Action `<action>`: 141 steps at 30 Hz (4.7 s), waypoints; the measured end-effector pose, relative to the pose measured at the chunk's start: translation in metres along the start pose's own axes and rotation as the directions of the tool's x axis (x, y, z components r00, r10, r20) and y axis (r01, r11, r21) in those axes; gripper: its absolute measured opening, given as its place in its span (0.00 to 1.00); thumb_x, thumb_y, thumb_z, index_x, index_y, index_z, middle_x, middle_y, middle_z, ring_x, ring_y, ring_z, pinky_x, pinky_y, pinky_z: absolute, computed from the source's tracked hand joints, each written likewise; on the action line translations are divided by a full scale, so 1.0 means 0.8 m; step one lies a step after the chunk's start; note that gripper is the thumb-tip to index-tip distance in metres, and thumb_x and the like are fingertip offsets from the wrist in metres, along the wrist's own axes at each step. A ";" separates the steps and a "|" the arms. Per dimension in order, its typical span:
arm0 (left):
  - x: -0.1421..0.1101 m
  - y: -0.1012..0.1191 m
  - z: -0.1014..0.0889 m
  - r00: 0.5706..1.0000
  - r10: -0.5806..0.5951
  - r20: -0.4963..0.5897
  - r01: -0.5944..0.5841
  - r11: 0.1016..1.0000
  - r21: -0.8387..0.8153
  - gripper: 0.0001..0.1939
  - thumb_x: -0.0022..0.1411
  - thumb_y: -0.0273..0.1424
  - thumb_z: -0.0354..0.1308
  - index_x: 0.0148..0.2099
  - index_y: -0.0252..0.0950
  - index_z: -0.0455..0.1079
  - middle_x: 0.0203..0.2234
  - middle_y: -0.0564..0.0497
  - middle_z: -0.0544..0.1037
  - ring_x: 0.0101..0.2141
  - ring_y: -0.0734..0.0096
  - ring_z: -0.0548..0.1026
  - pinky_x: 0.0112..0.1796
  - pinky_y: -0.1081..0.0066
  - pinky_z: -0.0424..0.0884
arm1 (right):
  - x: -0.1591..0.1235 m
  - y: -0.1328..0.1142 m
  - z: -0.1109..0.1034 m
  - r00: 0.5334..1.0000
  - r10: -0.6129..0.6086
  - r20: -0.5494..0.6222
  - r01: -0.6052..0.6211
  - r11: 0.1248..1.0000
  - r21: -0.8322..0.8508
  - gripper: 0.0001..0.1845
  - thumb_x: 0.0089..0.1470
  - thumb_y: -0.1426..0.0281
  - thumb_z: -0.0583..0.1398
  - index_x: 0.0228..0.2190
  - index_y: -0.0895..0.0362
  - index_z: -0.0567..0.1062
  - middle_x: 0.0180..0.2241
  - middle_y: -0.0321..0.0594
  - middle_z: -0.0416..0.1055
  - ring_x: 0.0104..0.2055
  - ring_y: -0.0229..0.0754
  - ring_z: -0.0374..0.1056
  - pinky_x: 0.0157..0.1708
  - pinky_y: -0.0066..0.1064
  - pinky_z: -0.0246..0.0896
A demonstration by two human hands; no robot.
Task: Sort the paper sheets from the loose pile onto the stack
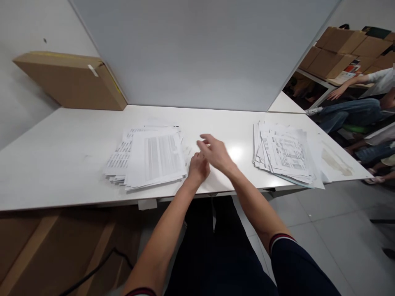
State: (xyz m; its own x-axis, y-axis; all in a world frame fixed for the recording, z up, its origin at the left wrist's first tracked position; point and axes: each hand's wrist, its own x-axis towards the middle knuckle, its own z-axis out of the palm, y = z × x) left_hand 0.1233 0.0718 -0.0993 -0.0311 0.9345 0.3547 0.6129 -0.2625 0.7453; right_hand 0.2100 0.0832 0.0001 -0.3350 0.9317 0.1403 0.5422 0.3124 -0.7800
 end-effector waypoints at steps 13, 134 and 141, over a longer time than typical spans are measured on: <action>-0.002 -0.007 0.001 0.979 0.171 0.114 -0.198 0.932 0.305 0.25 0.59 0.21 0.41 0.57 0.41 0.61 0.37 0.45 0.70 0.40 0.62 0.66 0.43 0.63 0.61 | -0.076 0.212 -0.163 0.679 0.464 -0.569 -0.724 0.554 -0.411 0.29 0.49 0.56 0.56 0.45 0.68 0.68 0.41 0.60 0.68 0.45 0.57 0.62 0.40 0.42 0.57; 0.003 0.020 -0.024 0.982 -0.190 0.016 0.127 0.592 -0.796 0.18 0.51 0.40 0.60 0.42 0.37 0.69 0.28 0.52 0.74 0.30 0.73 0.71 0.37 0.70 0.67 | -0.073 0.073 -0.099 0.915 -0.041 -0.401 -0.009 0.993 -0.122 0.13 0.55 0.61 0.51 0.36 0.54 0.68 0.31 0.39 0.70 0.33 0.41 0.65 0.29 0.30 0.57; 0.001 0.015 -0.027 0.969 -0.184 -0.167 -0.023 0.601 -0.799 0.25 0.48 0.30 0.57 0.51 0.42 0.63 0.42 0.48 0.71 0.42 0.67 0.70 0.43 0.66 0.64 | -0.083 0.004 -0.152 0.994 -0.099 -0.043 0.041 0.714 -0.699 0.08 0.55 0.69 0.48 0.28 0.55 0.65 0.21 0.37 0.63 0.23 0.39 0.57 0.24 0.29 0.44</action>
State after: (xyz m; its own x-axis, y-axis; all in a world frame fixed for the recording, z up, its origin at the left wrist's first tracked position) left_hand 0.1140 0.0643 -0.0777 -0.2750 0.9133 0.3003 -0.2614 -0.3716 0.8908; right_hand 0.3273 0.0446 0.0624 -0.3535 0.9032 0.2435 0.9119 0.3908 -0.1255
